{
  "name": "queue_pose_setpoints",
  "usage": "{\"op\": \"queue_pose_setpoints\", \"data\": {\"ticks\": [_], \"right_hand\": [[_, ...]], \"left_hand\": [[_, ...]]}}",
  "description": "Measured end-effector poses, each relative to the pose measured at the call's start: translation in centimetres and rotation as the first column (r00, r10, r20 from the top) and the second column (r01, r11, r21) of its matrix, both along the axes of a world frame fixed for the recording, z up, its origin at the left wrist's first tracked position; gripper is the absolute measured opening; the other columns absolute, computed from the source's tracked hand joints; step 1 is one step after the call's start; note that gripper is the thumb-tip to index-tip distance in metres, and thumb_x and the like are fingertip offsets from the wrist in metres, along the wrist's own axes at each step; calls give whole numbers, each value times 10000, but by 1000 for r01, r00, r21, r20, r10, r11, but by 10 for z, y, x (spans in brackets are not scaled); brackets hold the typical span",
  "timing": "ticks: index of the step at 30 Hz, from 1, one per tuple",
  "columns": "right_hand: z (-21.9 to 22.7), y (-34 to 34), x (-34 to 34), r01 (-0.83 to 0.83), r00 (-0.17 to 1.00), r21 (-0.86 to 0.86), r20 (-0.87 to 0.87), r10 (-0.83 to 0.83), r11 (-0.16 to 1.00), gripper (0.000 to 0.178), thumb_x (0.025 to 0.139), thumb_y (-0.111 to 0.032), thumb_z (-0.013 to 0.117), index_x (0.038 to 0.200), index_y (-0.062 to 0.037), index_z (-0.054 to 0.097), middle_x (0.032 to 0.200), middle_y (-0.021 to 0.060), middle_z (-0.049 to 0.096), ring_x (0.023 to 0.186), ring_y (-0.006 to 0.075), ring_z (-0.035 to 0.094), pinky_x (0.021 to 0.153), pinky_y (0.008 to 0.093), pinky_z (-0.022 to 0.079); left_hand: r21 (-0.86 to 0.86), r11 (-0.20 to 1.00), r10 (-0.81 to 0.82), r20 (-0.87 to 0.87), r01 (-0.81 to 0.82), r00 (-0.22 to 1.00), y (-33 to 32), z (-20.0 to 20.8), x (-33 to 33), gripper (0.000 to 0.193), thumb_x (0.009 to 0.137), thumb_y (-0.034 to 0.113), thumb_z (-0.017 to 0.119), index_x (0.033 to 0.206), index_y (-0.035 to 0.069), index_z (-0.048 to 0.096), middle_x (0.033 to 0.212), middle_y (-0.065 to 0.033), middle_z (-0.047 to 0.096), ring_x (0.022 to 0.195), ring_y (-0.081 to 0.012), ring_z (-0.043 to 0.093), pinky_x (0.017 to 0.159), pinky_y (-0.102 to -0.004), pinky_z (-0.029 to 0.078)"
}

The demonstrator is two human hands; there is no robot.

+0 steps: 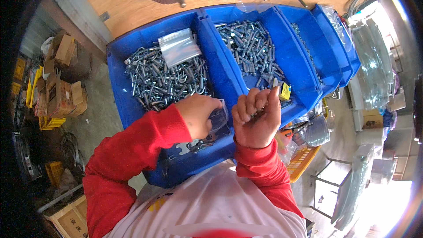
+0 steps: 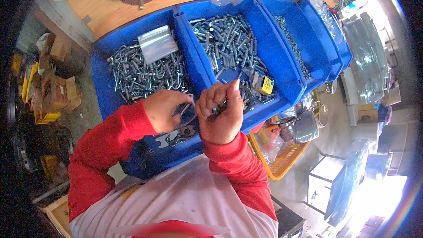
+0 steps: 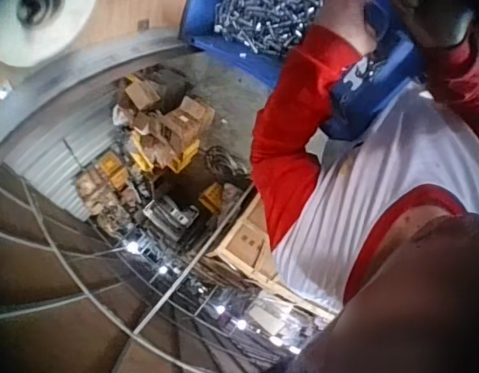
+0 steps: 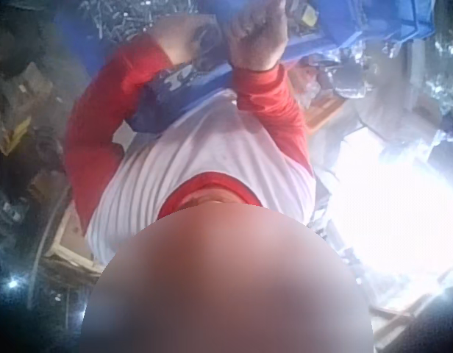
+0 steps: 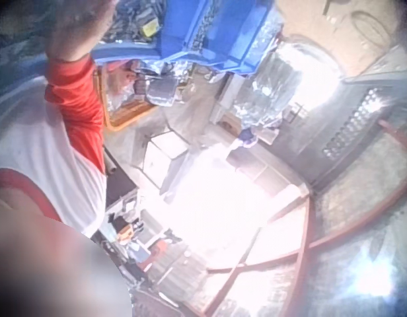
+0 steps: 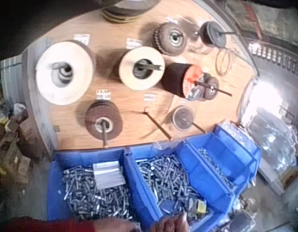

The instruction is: The person repeatedly picks small metal fasteners from a blue compartmentalized bin and places them into small clear plastic bags. They seal each bag and set it aside, continuing the cycle with additional fasteners from the same bin.

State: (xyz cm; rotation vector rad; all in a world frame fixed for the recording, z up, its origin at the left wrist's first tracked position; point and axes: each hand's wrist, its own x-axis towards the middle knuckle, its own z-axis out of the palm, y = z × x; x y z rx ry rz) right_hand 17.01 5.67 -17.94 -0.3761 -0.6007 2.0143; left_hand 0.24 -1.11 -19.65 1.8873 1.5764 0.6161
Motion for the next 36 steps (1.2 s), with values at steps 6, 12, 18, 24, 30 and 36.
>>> {"op": "queue_pose_setpoints", "data": {"ticks": [6,12,18,24,30,36], "right_hand": [[-20,-22,-41,305,947,316,-5,-320,898,541,1095,-386,465,678,-41,467,740,112,504,649,235,554,617,376,488],[-49,-30,-52,339,896,614,19,-443,713,500,1084,-388,460,732,-35,498,779,130,526,778,310,595,799,473,505],[-8,-11,-20,-107,678,878,408,-611,467,160,920,-104,587,950,41,648,964,192,657,879,316,639,846,373,508],[7,23,-5,-791,273,610,421,-865,47,137,747,-150,701,862,-75,705,995,80,679,931,304,617,851,443,453],[-3,29,-9,-718,308,696,355,-882,29,152,689,-229,702,685,-91,639,806,93,617,825,286,602,759,445,436],[12,49,17,-363,650,754,626,-430,548,157,912,-107,633,965,26,700,991,151,726,914,256,684,861,384,508]], "left_hand": [[-104,995,-6,10,7,1000,3,5,-3,283,683,67,676,945,-38,668,883,-288,688,894,-485,672,782,-522,561],[-161,985,-81,-103,64,991,7,-3,-11,258,672,77,688,913,-14,681,878,-287,692,872,-460,690,751,-517,566],[-197,979,50,-18,-52,999,-1,-4,-12,289,694,57,672,966,-31,718,891,-268,721,915,-403,725,837,-483,583],[18,999,-38,-235,44,971,-14,4,2,169,828,147,667,912,12,723,982,-248,675,811,-443,698,749,-522,577],[71,988,157,-359,-140,920,-55,20,37,271,908,306,685,842,46,725,938,-204,677,696,-400,697,625,-502,582],[415,890,236,-70,-186,969,-42,52,17,62,857,51,709,884,18,663,801,-142,692,673,-337,698,591,-411,569]]}}
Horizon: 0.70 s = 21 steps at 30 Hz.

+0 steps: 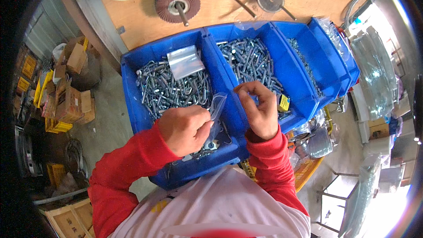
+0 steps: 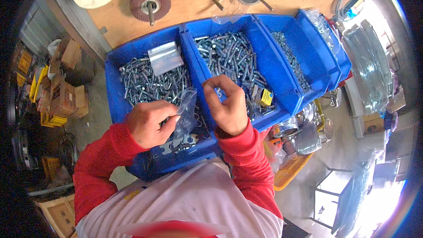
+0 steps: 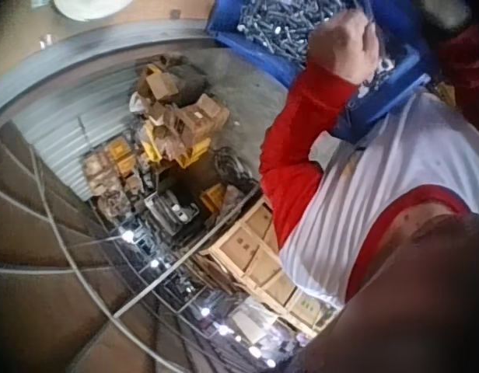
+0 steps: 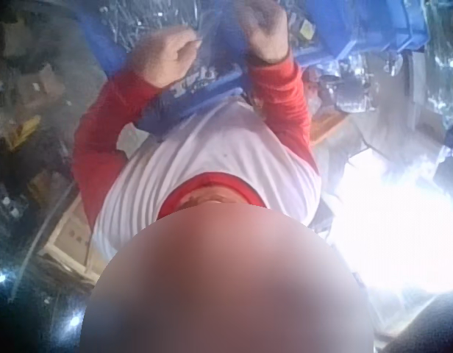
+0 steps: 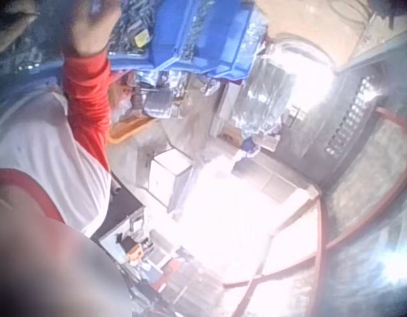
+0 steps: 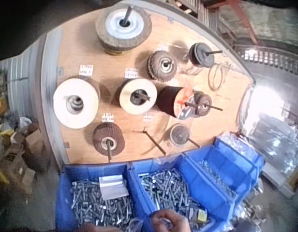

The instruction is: The person repeatedly picks small metal fasteners from a blue compartmentalized bin and places them into small clear plastic bags. They seal each bag and set it aside, continuing the cycle with additional fasteners from the same bin.

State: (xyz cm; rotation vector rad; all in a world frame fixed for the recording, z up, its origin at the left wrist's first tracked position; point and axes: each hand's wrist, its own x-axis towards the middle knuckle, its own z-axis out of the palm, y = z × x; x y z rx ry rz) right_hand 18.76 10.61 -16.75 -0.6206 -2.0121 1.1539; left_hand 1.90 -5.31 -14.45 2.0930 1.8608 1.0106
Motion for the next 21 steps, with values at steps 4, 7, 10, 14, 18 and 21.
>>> {"op": "queue_pose_setpoints", "data": {"ticks": [4,7,10,14,18,21], "right_hand": [[3,-17,10,-305,943,-474,-269,195,826,633,1016,-378,612,1411,100,482,1346,201,620,1226,257,606,1055,403,467],[1,-38,2,-515,848,-519,-424,318,683,625,982,-316,689,1408,97,494,1355,200,621,1237,260,607,1074,419,457],[2,-47,-12,-400,867,-430,-464,181,810,237,983,-129,702,1146,40,677,1047,90,720,933,138,655,827,299,519],[13,-49,-16,-253,881,-274,-461,104,928,99,975,-77,706,930,11,716,798,23,703,723,78,609,644,257,489],[29,-46,-16,-187,892,-112,-435,122,976,91,963,-60,701,922,21,705,815,79,711,745,130,650,686,279,510],[41,-39,-16,-145,900,-4,-417,130,989,77,943,-47,712,910,23,702,829,103,721,747,180,682,692,305,523]], "left_hand": [[0,995,-99,131,99,986,-12,56,-12,141,842,-37,714,977,-14,682,831,-133,717,711,-215,732,631,-318,578],[-2,996,-90,61,91,994,-26,89,-9,84,839,9,736,897,15,675,808,-137,697,707,-313,704,619,-379,557],[90,996,-10,43,6,999,-33,98,-4,108,804,1,789,854,19,695,840,-129,720,722,-289,717,631,-363,563],[235,953,210,-58,-191,976,-37,93,-11,168,753,25,858,805,20,698,860,-130,723,735,-275,719,644,-353,565],[310,929,262,-162,-203,951,-34,89,-16,298,727,95,903,925,22,692,928,-148,705,797,-291,717,691,-368,575],[330,912,246,36,-244,969,-27,86,-7,547,692,161,941,1119,12,634,1013,-163,696,858,-308,715,750,-382,581]]}}
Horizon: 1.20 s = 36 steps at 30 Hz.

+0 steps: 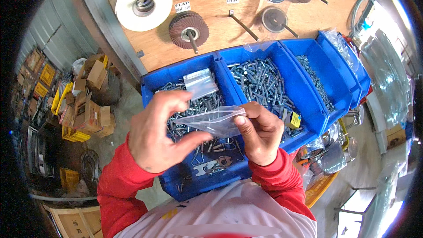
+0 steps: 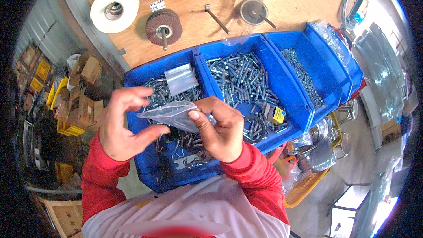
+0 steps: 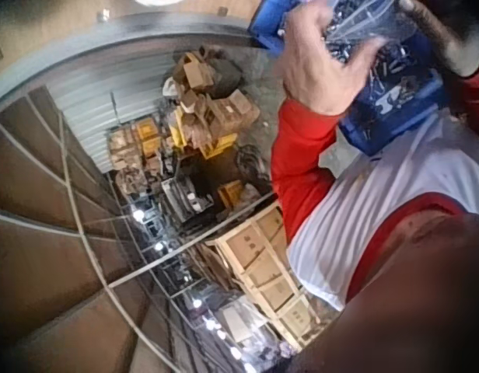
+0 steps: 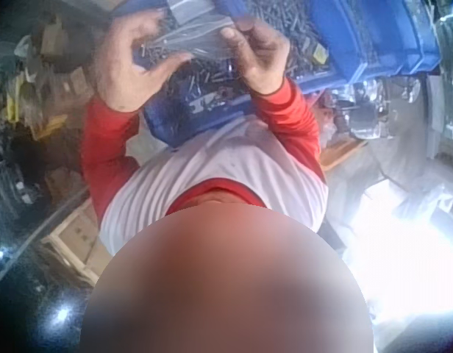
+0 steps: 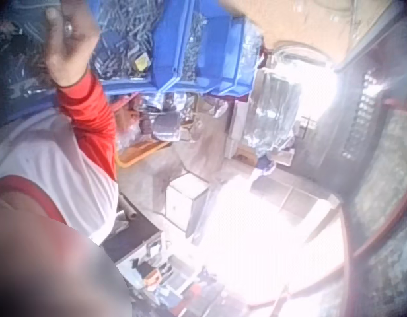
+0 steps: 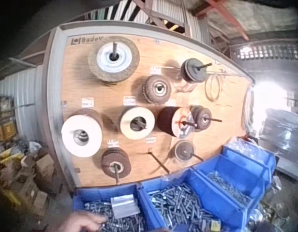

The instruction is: The person repeatedly picks small metal fasteners from a blue compartmentalized bin and places them into small clear plastic bags. They seal each bag and set it aside, continuing the cycle with additional fasteners from the same bin.

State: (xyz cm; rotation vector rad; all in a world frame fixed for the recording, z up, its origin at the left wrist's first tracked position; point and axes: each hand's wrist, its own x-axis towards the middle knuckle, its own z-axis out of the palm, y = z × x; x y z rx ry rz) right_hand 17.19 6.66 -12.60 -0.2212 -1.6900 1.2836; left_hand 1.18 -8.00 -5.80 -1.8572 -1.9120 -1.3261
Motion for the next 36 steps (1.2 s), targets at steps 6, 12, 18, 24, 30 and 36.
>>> {"op": "queue_pose_setpoints", "data": {"ticks": [6,12,18,24,30,36], "right_hand": [[10,3,12,13,999,119,28,-17,993,94,924,-48,739,873,25,706,844,117,734,739,188,687,685,302,527],[1,-3,20,-19,999,10,-39,19,1000,69,914,-34,751,892,28,730,830,123,738,728,182,688,665,294,527],[-4,-2,22,2,983,145,-179,25,989,64,844,4,750,838,31,692,776,129,697,667,217,649,623,320,501],[-4,-2,20,-82,979,42,-182,89,996,61,855,-8,754,870,26,705,794,126,702,677,216,652,629,321,496],[2,-3,28,-25,999,137,-23,29,990,74,875,-34,763,867,16,709,815,126,703,691,220,673,641,316,511],[2,-2,27,-45,998,96,45,41,994,83,883,-41,760,863,16,703,812,119,705,696,215,680,649,319,515]], "left_hand": [[-203,944,-269,-8,262,963,28,5,5,167,886,171,738,947,27,680,804,-158,681,725,-361,681,626,-419,531],[-244,895,-374,44,373,926,33,10,11,106,880,101,727,799,39,699,682,-135,650,605,-326,650,544,-412,480],[-203,857,-459,116,473,881,33,7,15,96,848,89,734,777,35,698,668,-129,650,586,-320,643,535,-408,481],[-182,872,-452,53,453,891,32,2,13,78,851,81,721,793,30,709,683,-120,663,588,-307,646,543,-401,461],[-206,877,-436,41,434,899,30,0,9,60,836,65,715,789,28,707,701,-117,684,600,-296,661,563,-391,483],[-167,897,-405,62,410,912,28,-3,6,25,811,47,720,790,37,712,679,-117,673,600,-302,658,568,-402,492]]}}
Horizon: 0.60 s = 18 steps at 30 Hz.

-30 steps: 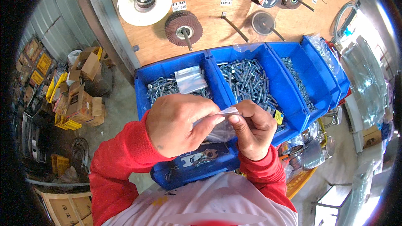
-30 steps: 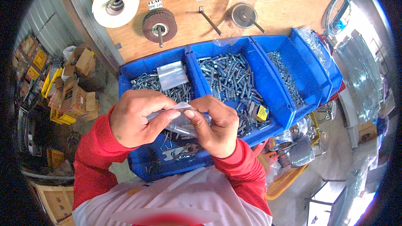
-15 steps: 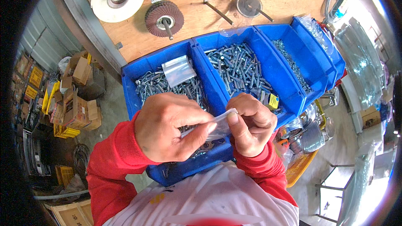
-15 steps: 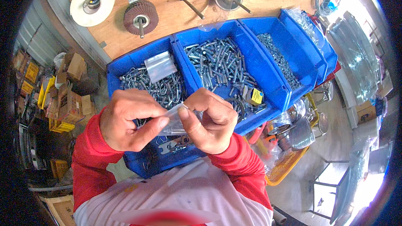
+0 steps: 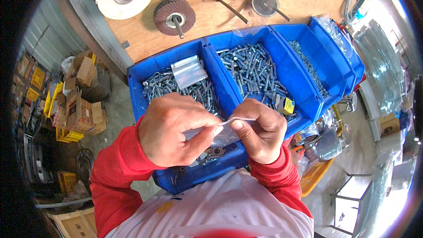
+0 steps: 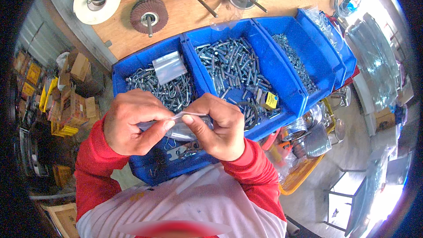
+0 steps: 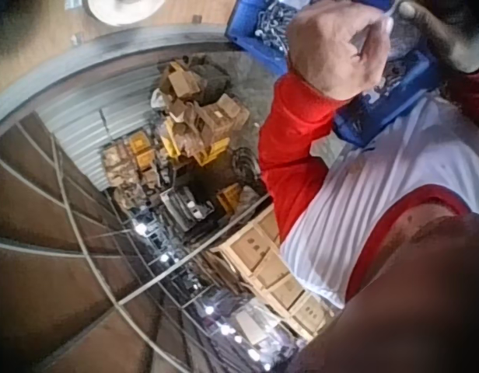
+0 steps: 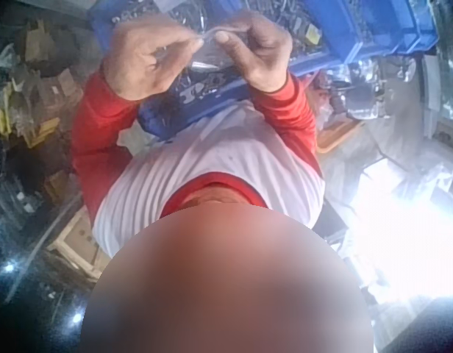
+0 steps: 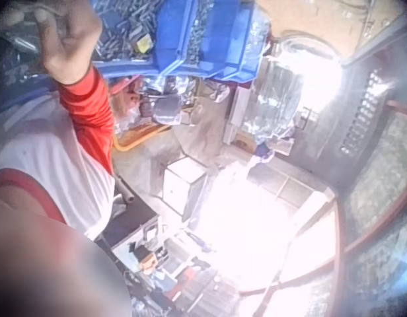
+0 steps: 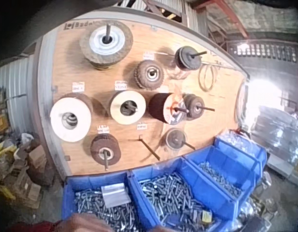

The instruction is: The person repeatedly picks small metal fasteners from a blue compartmentalized bin and places them into small clear plastic bags. They seal each bag and set it aside, continuing the cycle with additional fasteners from the same bin.

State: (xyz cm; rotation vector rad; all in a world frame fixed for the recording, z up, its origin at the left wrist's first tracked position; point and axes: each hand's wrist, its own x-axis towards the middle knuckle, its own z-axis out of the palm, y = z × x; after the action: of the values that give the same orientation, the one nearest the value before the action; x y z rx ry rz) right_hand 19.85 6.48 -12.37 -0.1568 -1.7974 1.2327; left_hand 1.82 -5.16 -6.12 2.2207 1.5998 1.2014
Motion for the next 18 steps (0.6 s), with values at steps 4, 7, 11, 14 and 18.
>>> {"op": "queue_pose_setpoints", "data": {"ticks": [4,7,11,14,18], "right_hand": [[0,1,-1,73,995,7,-65,-72,997,84,870,-31,768,836,12,705,793,118,708,695,213,680,640,314,510],[1,3,-1,70,993,-25,-95,-72,997,78,866,-19,767,831,16,707,782,122,702,676,200,657,632,308,495],[4,4,1,84,985,-22,-151,-86,996,70,879,0,756,847,31,703,794,115,700,679,175,627,634,295,470],[5,4,4,102,983,-39,-152,-107,994,76,887,1,753,844,29,696,789,104,695,669,159,607,625,289,455],[5,3,8,114,978,-86,-164,-127,990,78,888,10,751,838,25,693,784,94,693,660,147,588,612,287,440]], "left_hand": [[-4,1000,-26,42,26,999,1,-4,-8,18,810,28,712,805,41,724,650,-122,657,580,-302,651,552,-397,491],[-15,997,-72,119,74,990,1,-8,-11,29,828,23,701,821,25,729,652,-125,664,574,-292,657,540,-381,494],[21,998,-60,150,58,987,-1,-10,-15,50,848,31,694,831,4,732,675,-129,684,575,-276,669,536,-363,495],[6,999,-51,142,51,989,-2,-11,-16,75,857,35,685,853,-5,747,724,-132,720,606,-258,696,567,-346,511],[15,1000,0,127,-2,992,-4,-12,-17,78,866,39,688,873,-9,750,729,-140,713,607,-267,687,559,-347,504]]}}
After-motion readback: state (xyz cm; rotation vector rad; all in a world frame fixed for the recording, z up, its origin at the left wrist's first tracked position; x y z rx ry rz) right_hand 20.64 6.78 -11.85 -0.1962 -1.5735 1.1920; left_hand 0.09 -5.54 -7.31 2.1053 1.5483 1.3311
